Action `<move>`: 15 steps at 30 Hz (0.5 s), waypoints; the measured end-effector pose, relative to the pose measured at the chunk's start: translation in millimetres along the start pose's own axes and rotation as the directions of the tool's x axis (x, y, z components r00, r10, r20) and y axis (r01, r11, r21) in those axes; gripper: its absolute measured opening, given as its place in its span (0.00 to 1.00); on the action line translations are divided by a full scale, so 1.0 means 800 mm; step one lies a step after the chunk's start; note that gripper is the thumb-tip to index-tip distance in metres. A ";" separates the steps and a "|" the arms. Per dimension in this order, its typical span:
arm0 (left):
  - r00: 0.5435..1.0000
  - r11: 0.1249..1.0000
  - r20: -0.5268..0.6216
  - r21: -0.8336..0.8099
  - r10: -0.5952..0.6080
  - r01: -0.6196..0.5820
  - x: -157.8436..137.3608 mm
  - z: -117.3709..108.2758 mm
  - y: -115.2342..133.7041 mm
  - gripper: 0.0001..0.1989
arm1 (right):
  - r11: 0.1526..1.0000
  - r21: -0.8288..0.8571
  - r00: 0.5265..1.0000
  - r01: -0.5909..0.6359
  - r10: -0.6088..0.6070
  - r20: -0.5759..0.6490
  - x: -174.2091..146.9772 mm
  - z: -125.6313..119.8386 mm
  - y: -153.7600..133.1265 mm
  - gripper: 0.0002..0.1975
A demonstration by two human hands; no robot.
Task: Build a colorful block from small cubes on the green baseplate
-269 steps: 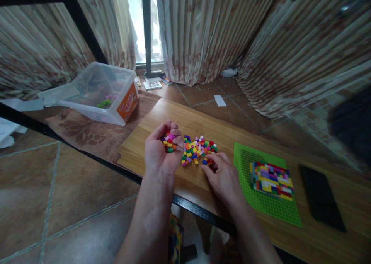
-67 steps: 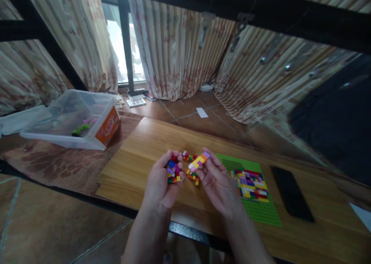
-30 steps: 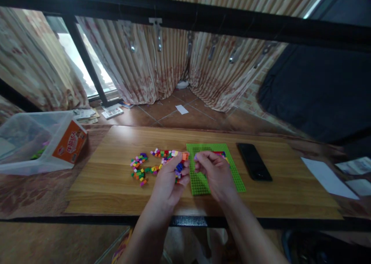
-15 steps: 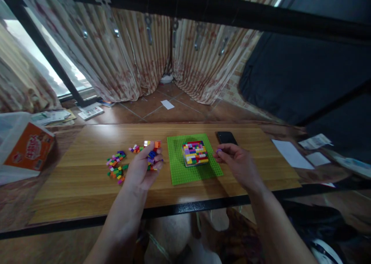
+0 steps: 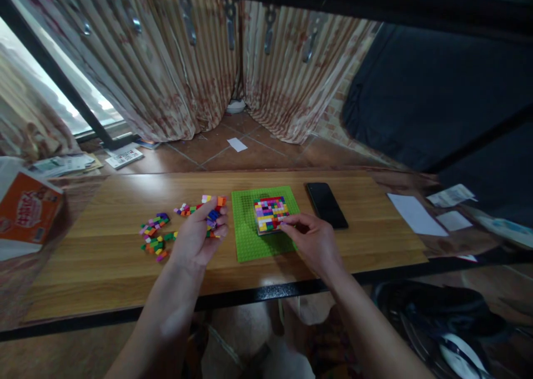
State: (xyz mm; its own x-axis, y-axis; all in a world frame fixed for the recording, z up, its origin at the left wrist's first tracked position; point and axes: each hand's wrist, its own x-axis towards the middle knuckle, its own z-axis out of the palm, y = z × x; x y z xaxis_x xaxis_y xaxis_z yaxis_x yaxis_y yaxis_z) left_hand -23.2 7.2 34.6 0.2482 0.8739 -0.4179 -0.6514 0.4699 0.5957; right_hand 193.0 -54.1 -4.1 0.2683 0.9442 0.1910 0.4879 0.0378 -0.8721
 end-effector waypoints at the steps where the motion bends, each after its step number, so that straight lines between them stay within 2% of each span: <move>1: 1.000 1.000 0.001 -0.001 0.001 -0.001 0.000 0.000 0.000 0.02 | 1.000 -0.020 1.000 0.005 -0.005 -0.005 -0.001 0.002 0.000 0.06; 9: 1.000 1.000 -0.007 -0.006 -0.015 0.015 0.000 0.001 -0.002 0.02 | 0.940 -0.328 0.992 0.095 -0.117 -0.048 -0.006 0.011 -0.012 0.06; 15: 1.000 0.999 -0.013 -0.022 -0.029 0.028 -0.002 0.003 -0.003 0.06 | 0.903 -0.404 0.985 0.143 -0.171 -0.033 -0.010 0.019 -0.016 0.08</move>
State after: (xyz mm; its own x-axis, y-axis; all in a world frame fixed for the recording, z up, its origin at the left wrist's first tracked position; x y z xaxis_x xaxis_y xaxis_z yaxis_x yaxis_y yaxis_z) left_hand -20.0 5.1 35.7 0.2575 0.8584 -0.4437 -0.6599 0.4917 0.5682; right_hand 171.7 -57.4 -1.6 0.2084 0.9123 0.3526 0.8151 0.0373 -0.5782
